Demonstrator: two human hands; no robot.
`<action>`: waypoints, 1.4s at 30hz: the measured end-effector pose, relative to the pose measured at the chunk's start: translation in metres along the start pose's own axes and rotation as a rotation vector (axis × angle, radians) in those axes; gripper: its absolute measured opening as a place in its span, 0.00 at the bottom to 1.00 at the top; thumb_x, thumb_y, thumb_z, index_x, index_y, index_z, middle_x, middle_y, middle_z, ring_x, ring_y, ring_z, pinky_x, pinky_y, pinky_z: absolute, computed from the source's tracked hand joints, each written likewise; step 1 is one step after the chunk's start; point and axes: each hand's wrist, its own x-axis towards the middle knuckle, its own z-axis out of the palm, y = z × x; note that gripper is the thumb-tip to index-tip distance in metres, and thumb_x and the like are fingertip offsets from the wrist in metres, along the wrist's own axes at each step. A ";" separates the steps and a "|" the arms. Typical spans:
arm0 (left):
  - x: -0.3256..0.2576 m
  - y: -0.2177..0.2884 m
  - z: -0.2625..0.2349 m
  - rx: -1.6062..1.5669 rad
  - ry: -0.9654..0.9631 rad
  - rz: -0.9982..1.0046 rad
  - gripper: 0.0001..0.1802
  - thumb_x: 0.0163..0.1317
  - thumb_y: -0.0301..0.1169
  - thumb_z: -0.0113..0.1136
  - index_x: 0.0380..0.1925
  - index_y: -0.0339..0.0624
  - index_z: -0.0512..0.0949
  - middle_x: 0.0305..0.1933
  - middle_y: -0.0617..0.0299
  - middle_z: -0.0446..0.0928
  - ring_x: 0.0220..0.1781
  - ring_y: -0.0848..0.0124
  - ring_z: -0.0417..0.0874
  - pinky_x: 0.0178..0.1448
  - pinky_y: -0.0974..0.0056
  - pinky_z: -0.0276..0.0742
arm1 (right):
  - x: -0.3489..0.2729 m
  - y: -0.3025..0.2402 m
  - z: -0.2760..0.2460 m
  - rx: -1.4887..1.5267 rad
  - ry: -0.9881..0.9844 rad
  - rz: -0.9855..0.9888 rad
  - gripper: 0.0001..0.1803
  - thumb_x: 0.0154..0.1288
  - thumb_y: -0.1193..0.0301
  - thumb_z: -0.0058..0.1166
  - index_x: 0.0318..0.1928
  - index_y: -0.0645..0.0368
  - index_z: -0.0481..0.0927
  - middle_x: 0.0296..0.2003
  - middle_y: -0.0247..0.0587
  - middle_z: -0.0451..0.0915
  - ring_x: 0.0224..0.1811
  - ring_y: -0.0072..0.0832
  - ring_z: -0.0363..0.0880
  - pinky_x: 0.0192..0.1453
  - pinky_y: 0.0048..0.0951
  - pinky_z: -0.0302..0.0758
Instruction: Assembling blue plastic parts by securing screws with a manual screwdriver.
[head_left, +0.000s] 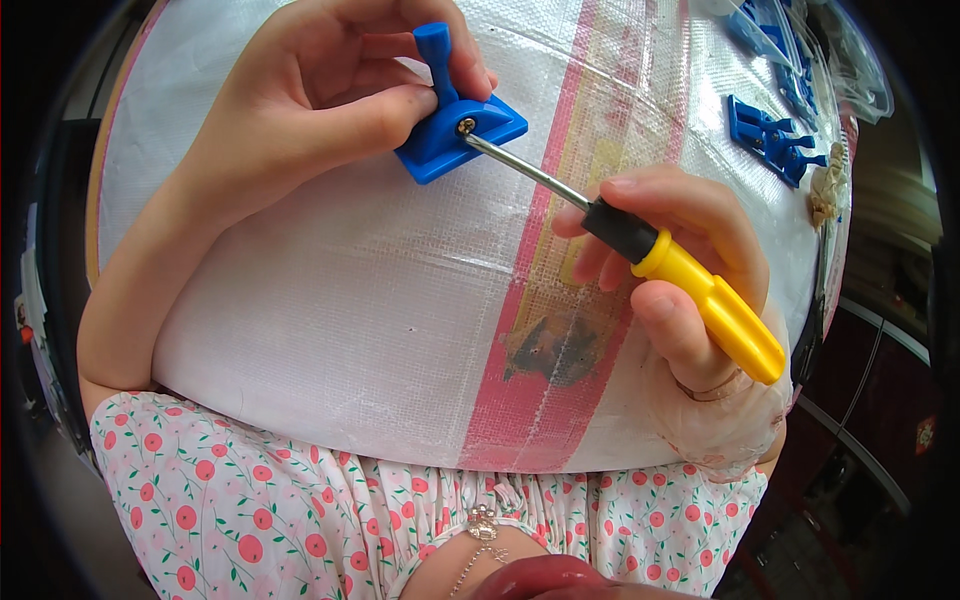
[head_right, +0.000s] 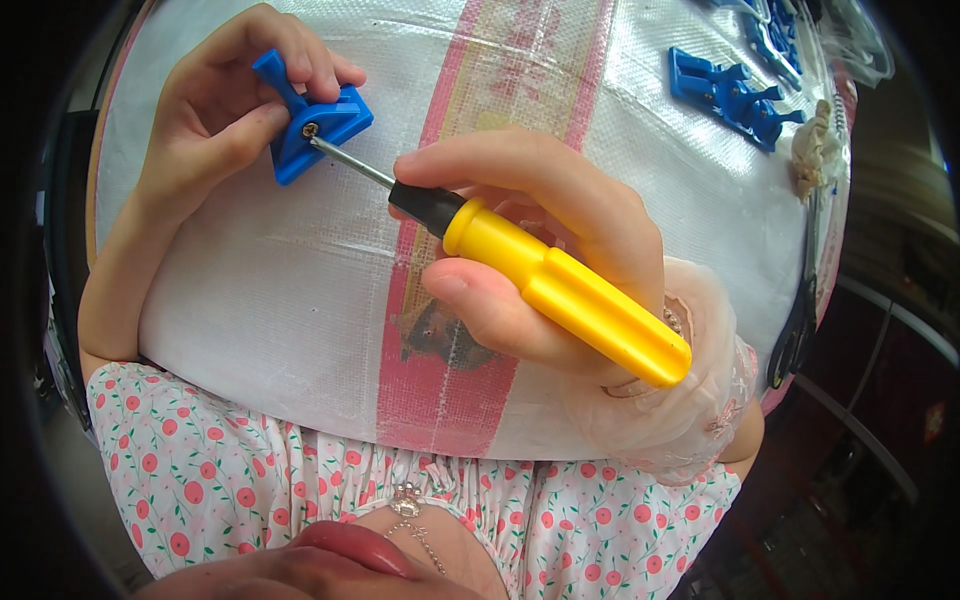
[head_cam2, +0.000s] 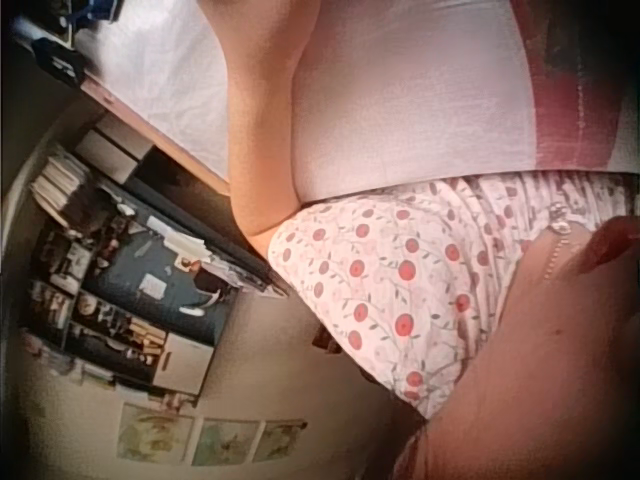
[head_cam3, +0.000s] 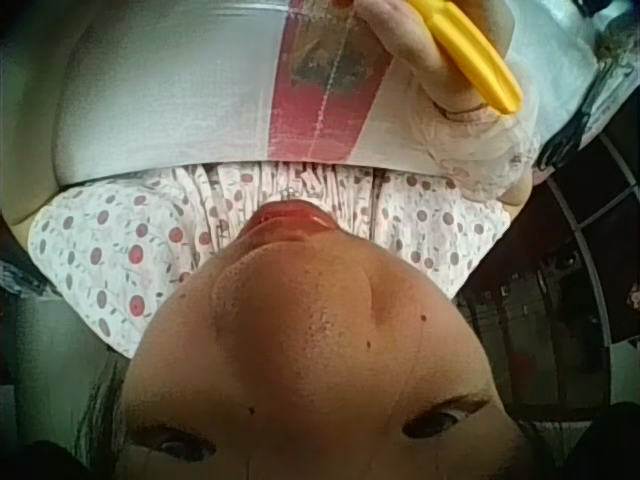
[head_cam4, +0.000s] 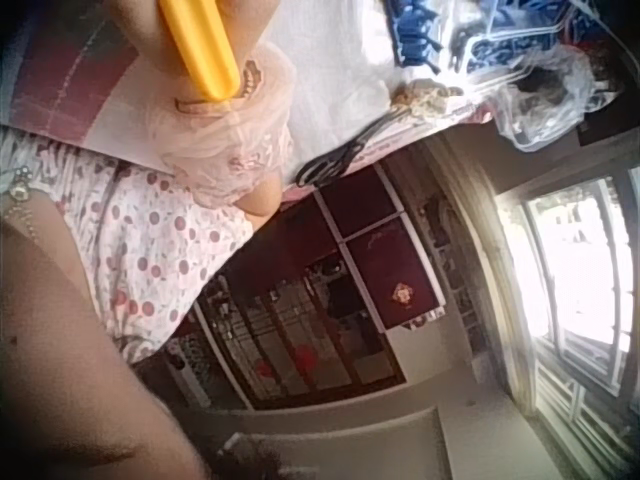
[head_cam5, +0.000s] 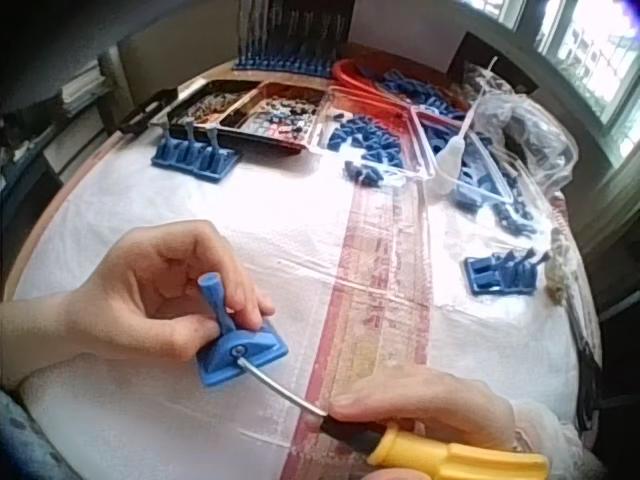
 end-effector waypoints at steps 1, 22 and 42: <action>0.000 0.000 0.001 -0.008 0.003 -0.013 0.15 0.52 0.20 0.61 0.41 0.39 0.72 0.41 0.54 0.78 0.53 0.63 0.78 0.61 0.56 0.74 | 0.000 0.001 -0.001 0.015 0.002 0.000 0.28 0.63 0.54 0.54 0.55 0.62 0.71 0.44 0.48 0.79 0.39 0.22 0.75 0.45 0.22 0.68; 0.000 0.006 0.002 0.002 -0.027 -0.009 0.14 0.52 0.20 0.58 0.41 0.37 0.72 0.41 0.52 0.79 0.52 0.64 0.79 0.58 0.59 0.74 | 0.005 0.007 -0.001 -0.098 0.003 -0.212 0.28 0.66 0.51 0.50 0.55 0.62 0.74 0.51 0.55 0.77 0.31 0.21 0.77 0.32 0.16 0.70; 0.000 0.005 0.003 -0.011 -0.035 -0.041 0.16 0.51 0.17 0.58 0.42 0.36 0.72 0.43 0.52 0.78 0.51 0.65 0.79 0.59 0.60 0.76 | 0.005 0.010 -0.006 -0.230 -0.031 -0.361 0.26 0.67 0.51 0.49 0.53 0.60 0.75 0.52 0.56 0.76 0.29 0.21 0.76 0.33 0.18 0.71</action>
